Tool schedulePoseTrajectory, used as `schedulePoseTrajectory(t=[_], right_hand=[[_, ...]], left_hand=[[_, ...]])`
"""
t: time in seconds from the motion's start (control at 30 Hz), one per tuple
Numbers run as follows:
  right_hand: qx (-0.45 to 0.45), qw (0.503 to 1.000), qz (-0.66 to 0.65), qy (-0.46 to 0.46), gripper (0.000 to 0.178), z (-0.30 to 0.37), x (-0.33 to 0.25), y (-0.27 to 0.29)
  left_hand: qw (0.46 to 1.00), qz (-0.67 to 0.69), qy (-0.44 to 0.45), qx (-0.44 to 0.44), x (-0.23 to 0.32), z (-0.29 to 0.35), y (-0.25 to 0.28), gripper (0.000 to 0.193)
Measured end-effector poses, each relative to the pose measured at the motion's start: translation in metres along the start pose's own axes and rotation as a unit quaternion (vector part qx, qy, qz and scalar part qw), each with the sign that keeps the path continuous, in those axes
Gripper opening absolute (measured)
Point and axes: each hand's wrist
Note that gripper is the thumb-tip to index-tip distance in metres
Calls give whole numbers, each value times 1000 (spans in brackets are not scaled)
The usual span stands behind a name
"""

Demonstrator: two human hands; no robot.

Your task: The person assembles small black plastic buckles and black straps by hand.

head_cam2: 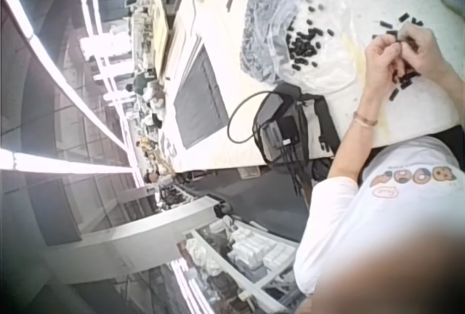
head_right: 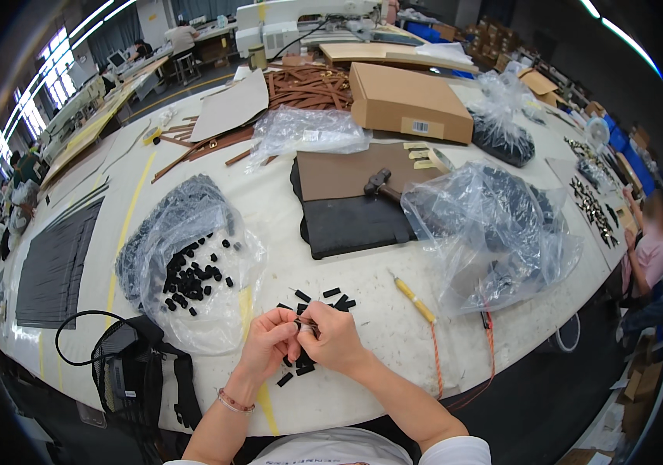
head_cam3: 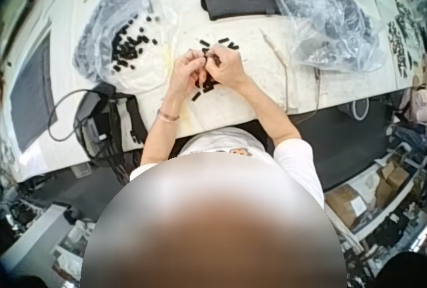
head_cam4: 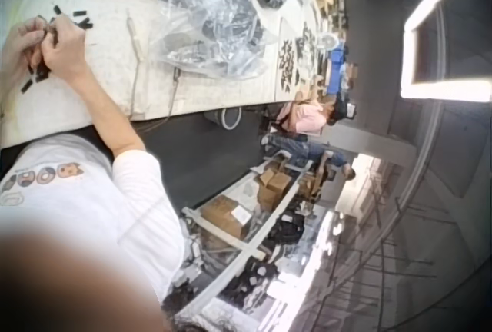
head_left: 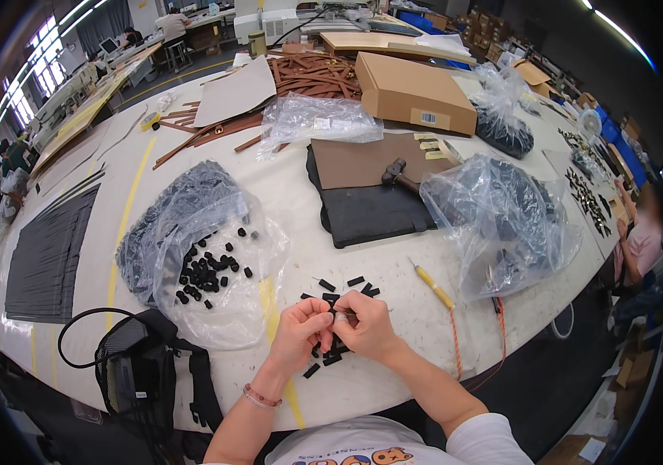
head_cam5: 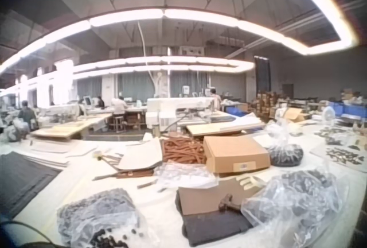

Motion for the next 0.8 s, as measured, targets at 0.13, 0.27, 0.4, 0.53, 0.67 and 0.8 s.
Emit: schedulePoseTrajectory(t=[0.13,0.27,0.4,0.53,0.67,0.8], right_hand=[[-32,982,-129,-135,9,-9,-9,6],[-75,955,-189,-217,14,-13,-8,9],[-162,936,-197,-244,18,-7,11,13],[-161,842,-422,-296,11,-9,12,22],[-192,771,-476,-377,8,-16,7,26],[-176,831,-400,-344,9,-11,9,18]], left_hand=[[998,-62,-28,9,-1,2,-2,4],[987,-133,-61,60,-5,7,-9,3],[964,-227,-110,88,-5,7,-10,4],[987,-155,-33,39,5,11,-5,4],[988,-152,-2,31,6,9,-3,3],[979,-187,-21,74,-1,8,-11,5]])
Point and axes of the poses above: each hand's wrist, its own z-axis away from the middle knuckle, its own y-axis out of the back of the hand, x = y × z, and after that the axes turned 7 degrees about y, right-handed
